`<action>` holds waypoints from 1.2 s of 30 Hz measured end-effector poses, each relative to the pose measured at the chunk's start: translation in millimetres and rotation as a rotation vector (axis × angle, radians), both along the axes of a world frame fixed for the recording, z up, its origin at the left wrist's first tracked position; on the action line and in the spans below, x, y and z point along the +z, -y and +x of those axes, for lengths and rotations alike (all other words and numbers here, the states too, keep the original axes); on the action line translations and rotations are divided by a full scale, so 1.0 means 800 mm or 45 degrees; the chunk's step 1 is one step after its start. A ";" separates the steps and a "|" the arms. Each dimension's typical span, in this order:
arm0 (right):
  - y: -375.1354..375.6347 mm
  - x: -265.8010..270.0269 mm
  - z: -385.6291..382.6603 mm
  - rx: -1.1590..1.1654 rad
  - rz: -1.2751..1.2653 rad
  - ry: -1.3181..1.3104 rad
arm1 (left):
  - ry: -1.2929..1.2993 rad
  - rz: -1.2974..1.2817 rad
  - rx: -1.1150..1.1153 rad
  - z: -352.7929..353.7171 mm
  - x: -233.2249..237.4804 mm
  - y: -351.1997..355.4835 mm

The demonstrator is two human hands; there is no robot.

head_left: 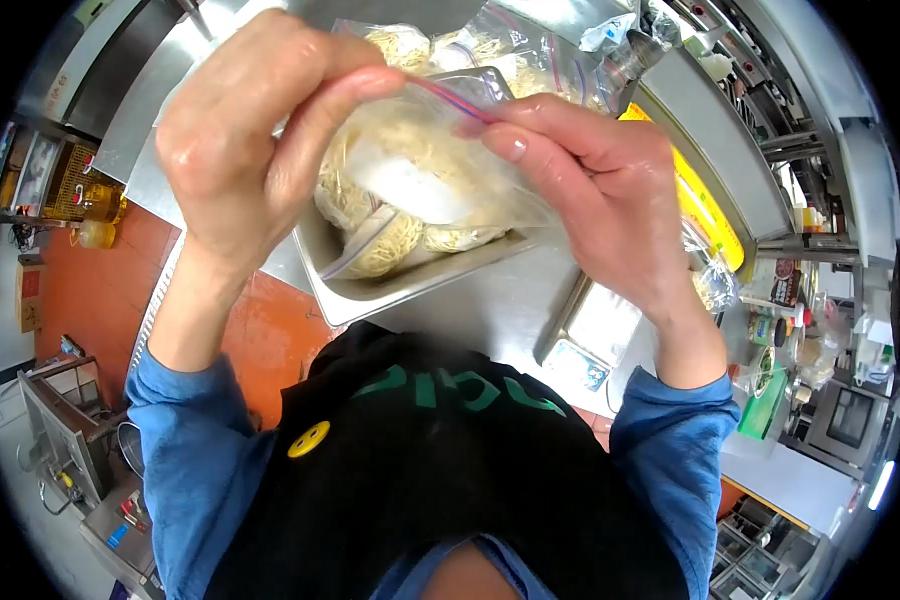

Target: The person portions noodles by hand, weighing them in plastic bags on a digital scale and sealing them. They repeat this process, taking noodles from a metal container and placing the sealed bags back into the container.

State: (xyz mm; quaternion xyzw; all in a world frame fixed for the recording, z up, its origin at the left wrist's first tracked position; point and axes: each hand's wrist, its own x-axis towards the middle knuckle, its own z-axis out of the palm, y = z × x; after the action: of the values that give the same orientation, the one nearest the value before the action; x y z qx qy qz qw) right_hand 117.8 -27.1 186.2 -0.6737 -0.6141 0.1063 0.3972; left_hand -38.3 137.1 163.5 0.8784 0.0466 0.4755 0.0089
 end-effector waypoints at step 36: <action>0.344 -0.130 0.265 -0.497 -0.326 0.715 | -0.640 -0.925 -0.583 0.124 -0.160 0.232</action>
State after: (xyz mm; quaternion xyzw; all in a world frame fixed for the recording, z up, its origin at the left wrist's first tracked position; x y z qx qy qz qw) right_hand 330.0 -302.3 82.3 -0.8254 -0.5408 -0.0846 0.1381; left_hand 60.9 -48.4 35.9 0.8937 0.0159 0.1879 0.4072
